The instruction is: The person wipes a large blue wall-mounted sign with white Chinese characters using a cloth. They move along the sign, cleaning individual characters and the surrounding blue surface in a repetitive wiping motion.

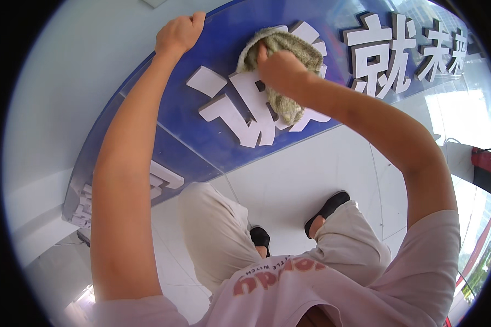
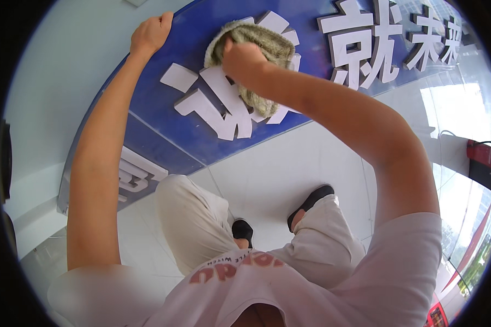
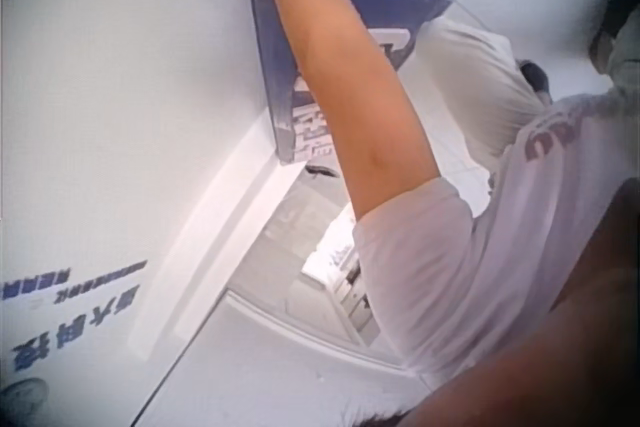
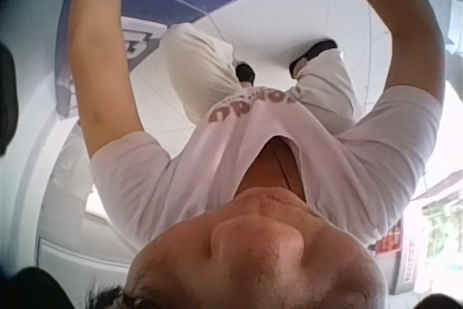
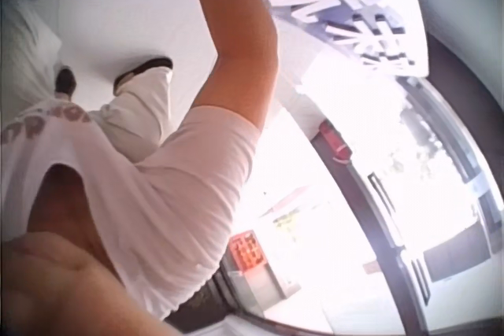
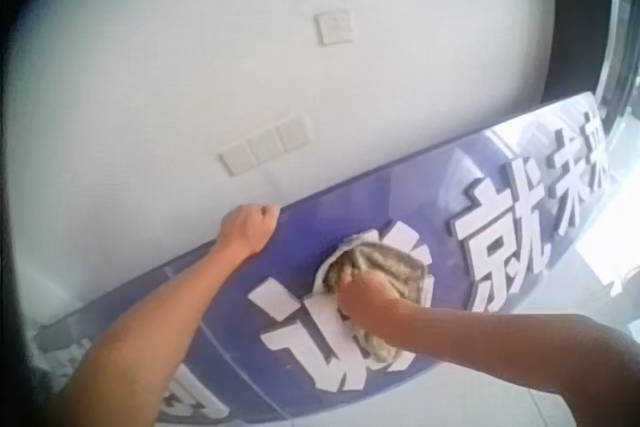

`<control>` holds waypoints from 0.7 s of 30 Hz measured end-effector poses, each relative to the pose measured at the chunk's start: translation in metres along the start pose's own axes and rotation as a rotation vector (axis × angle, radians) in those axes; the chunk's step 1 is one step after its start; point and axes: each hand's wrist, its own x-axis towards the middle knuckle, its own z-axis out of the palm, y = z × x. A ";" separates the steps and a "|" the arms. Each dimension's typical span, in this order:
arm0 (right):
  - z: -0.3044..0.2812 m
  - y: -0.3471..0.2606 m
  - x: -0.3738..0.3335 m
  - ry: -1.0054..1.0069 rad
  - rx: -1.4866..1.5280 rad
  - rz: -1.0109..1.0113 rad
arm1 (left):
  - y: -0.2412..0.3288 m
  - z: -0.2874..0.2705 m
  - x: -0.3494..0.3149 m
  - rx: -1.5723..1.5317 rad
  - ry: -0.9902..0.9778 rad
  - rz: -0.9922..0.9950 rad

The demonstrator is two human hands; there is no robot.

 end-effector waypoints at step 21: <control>-0.028 -0.057 0.058 0.658 1.154 0.392 | -0.012 0.018 0.007 0.039 0.205 0.063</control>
